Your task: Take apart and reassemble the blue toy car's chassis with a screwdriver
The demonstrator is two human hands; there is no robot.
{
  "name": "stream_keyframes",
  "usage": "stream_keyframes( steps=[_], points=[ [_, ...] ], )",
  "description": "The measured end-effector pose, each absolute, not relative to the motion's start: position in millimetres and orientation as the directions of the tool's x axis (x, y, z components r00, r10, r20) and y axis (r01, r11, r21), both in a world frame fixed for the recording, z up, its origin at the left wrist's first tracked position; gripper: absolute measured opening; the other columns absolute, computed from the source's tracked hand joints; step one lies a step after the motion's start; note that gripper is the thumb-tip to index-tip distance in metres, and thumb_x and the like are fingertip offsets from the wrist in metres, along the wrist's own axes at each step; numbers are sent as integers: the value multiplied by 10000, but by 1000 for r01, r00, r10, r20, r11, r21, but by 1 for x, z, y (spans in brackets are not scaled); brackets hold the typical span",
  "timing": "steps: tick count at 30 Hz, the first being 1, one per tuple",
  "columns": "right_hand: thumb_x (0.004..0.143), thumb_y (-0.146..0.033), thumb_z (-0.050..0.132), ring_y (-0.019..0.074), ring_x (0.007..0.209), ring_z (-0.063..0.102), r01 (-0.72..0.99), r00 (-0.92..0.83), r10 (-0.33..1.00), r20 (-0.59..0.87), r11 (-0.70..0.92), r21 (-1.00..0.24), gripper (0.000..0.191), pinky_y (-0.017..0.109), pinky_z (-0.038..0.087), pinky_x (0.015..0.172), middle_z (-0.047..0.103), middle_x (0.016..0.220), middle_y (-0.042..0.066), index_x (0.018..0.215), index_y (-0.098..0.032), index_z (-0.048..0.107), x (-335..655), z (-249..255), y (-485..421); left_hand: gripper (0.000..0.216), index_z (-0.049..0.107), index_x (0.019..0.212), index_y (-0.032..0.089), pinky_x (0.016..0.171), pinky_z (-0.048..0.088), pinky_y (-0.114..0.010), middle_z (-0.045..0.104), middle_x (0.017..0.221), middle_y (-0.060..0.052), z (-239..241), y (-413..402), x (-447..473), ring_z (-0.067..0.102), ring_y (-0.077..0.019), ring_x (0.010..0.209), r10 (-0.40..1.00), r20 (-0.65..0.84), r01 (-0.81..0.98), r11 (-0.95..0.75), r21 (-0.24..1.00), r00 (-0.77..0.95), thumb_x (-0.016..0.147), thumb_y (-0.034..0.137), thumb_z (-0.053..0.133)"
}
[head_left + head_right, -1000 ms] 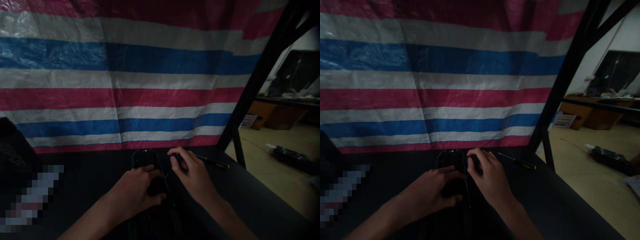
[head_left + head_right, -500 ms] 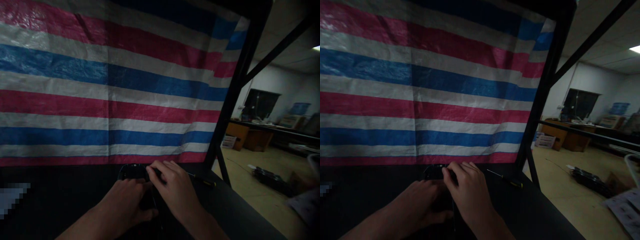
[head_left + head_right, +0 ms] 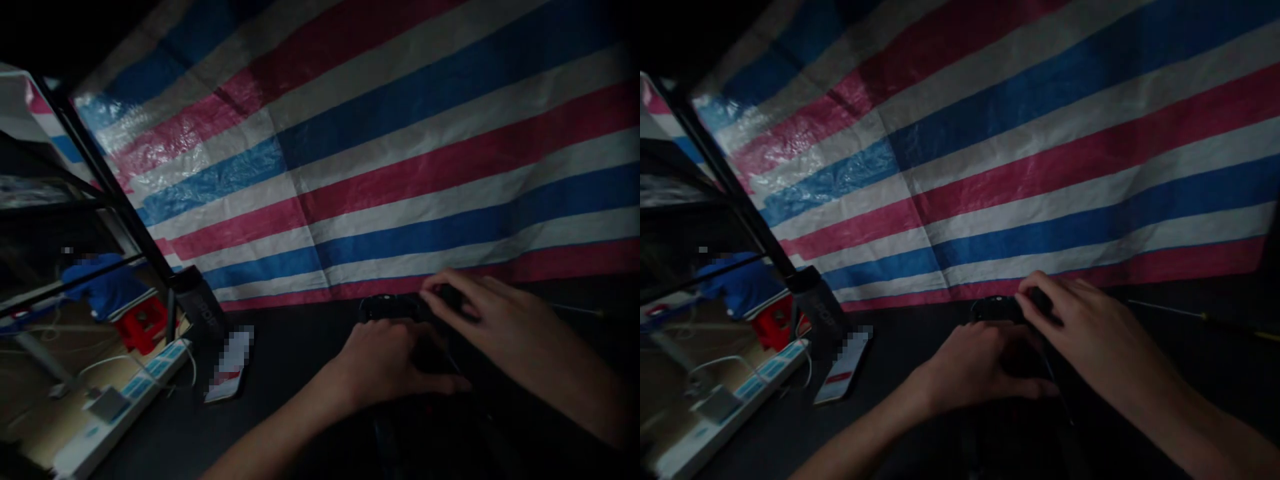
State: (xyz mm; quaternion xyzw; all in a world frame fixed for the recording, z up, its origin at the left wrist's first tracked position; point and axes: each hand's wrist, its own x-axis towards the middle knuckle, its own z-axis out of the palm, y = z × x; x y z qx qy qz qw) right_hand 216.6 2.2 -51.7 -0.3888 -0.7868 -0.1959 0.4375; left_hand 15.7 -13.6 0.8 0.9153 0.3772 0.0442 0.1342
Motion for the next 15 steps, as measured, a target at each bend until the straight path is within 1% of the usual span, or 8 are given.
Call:
stream_keyframes(
  steps=[1, 2, 3, 6, 9, 11, 13, 15],
  points=[
    [1043, -282, 383, 240, 779, 687, 769, -266, 478, 837, 629, -116, 255, 380, 495, 680, 751, 1036, 78, 1050, -253, 636, 217, -52, 2, 547, 685, 1254, 261, 853, 565, -397, 767, 1186, -83, 0, -14, 16, 747, -291, 1048, 694, -13, 669, -689, 277, 720, 934, 696, 598],
    [1021, -307, 472, 237, 765, 687, 755, -161, 501, 850, 618, -222, 152, 377, 508, 705, 741, 944, 63, 1036, -248, 611, 216, -51, 1, 549, 678, 1259, 261, 846, 566, -394, 762, 1189, -80, 0, -15, 17, 746, -285, 1036, 701, 0, 675, -687, 270, 713, 940, 699, 588],
    [1004, -293, 510, 238, 786, 691, 733, -110, 534, 838, 613, -294, 116, 376, 520, 735, 734, 922, 56, 1064, -246, 598, 216, -49, -1, 567, 671, 1263, 259, 822, 567, -392, 762, 1176, -78, 0, -16, 17, 746, -286, 1009, 715, 6, 689, -675, 262, 699, 930, 711, 595],
    [1004, -223, 494, 240, 932, 693, 706, -153, 587, 795, 627, -328, 133, 382, 520, 851, 745, 1010, 61, 1079, -249, 601, 215, -39, -7, 562, 660, 1281, 265, 790, 559, -384, 756, 1158, -75, 1, -16, 17, 743, -279, 958, 739, 19, 714, -657, 240, 674, 929, 700, 607],
    [1004, -290, 564, 215, 801, 653, 752, -96, 654, 750, 541, -376, 71, 357, 506, 779, 737, 913, 28, 1006, -255, 625, 218, -34, -10, 540, 652, 1298, 280, 766, 544, -370, 757, 1129, -59, 2, -15, 17, 738, -269, 924, 733, 6, 708, -658, 256, 680, 938, 680, 612],
    [1000, -305, 588, 193, 769, 643, 724, -91, 678, 729, 548, -419, 67, 324, 502, 741, 726, 887, 15, 989, -253, 628, 222, -33, -10, 516, 657, 1284, 287, 742, 530, -354, 756, 1123, -46, 4, -14, 17, 736, -261, 907, 731, 1, 705, -658, 266, 682, 939, 668, 619],
    [1000, -251, 562, 184, 837, 669, 675, -128, 681, 721, 592, -440, 72, 308, 514, 776, 731, 952, 23, 1040, -244, 620, 226, -33, -10, 480, 662, 1268, 293, 732, 518, -336, 753, 1143, -33, 6, -15, 17, 734, -253, 919, 730, -3, 701, -655, 282, 684, 940, 642, 635],
    [994, -195, 520, 195, 955, 686, 651, -165, 667, 727, 627, -428, 146, 324, 522, 864, 735, 1039, 42, 1101, -236, 611, 229, -33, -10, 462, 665, 1263, 297, 730, 511, -324, 751, 1142, -23, 7, -15, 17, 732, -245, 927, 731, -11, 700, -648, 300, 682, 939, 626, 647]
  ],
)
